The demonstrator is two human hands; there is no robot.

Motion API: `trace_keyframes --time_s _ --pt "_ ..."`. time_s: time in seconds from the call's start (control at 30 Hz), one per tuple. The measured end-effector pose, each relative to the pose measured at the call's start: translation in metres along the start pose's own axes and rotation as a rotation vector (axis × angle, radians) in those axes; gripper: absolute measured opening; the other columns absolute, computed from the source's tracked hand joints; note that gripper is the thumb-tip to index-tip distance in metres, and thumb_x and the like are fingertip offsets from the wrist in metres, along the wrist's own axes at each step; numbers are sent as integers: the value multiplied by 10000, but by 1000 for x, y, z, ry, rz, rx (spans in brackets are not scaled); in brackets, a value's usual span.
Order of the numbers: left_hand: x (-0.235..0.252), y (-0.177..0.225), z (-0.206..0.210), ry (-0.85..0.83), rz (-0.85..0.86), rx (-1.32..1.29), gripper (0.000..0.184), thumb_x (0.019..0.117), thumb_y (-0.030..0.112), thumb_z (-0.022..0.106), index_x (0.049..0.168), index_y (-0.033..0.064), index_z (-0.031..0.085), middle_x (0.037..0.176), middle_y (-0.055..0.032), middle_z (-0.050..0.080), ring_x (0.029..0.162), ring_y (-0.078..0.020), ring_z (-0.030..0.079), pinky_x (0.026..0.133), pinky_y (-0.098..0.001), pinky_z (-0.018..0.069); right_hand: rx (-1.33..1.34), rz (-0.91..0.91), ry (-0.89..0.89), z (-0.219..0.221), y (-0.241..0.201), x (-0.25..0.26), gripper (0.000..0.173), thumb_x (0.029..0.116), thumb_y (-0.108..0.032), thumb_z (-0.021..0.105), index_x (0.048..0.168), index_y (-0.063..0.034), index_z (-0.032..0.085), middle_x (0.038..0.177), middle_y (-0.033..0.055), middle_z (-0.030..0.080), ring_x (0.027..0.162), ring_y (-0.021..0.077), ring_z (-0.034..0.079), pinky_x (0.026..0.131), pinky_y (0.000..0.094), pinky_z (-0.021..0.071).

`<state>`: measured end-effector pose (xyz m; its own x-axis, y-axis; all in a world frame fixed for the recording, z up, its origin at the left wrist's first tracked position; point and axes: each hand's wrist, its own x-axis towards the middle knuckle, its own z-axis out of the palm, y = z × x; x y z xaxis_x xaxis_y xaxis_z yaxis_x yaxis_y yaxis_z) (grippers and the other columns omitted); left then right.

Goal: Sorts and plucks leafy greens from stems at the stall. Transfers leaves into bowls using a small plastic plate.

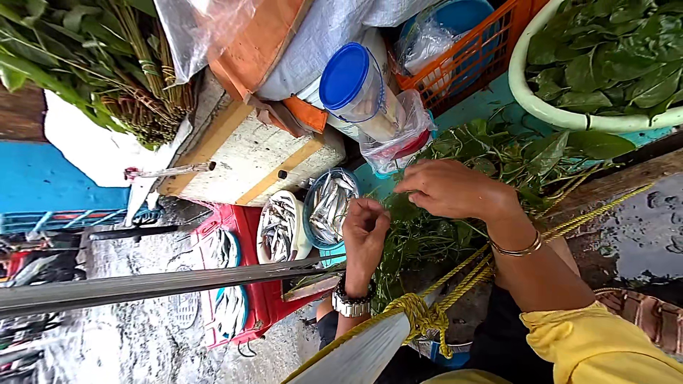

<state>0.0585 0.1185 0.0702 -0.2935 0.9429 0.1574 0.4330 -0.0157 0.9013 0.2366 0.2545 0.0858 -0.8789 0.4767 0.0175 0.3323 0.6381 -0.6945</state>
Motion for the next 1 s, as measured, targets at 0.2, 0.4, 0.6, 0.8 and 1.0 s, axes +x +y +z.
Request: trace_keyframes --time_s 0.2,0.4,0.6,0.8,1.0 --pt "1 -2 1 7 -10 -14 172 916 -12 630 1062 71 591 829 -9 674 712 -80 646 634 -231 546 115 -99 61 7 10 12 100 981 -189 687 989 -92 713 985 72 675 1016 261 634 879 488 512" --pt "6 0 8 18 14 -21 172 902 -36 640 1045 50 603 809 -23 676 708 -96 658 646 -240 561 23 -166 233 27 10 16 17 903 -161 758 894 -148 763 868 34 654 946 260 630 759 472 533" --pt "1 -6 10 23 110 29 145 899 -37 636 1016 46 615 830 0 700 740 -82 683 699 -249 592 -38 -157 150 28 5 19 42 919 -152 737 904 -130 769 889 67 627 990 282 599 794 468 511" --pt "-11 -10 7 -39 104 106 270 912 61 708 1142 20 573 944 -33 709 875 -115 705 806 -292 606 -11 -221 190 36 7 21 87 882 -116 715 808 -74 701 866 78 595 942 277 590 742 450 489" --pt "-18 -6 14 -25 134 581 520 827 212 813 1227 -20 575 1089 -131 707 1025 -173 697 906 -355 574 -87 -145 346 36 7 17 109 895 -126 667 811 -61 645 917 98 618 956 294 616 694 445 511"
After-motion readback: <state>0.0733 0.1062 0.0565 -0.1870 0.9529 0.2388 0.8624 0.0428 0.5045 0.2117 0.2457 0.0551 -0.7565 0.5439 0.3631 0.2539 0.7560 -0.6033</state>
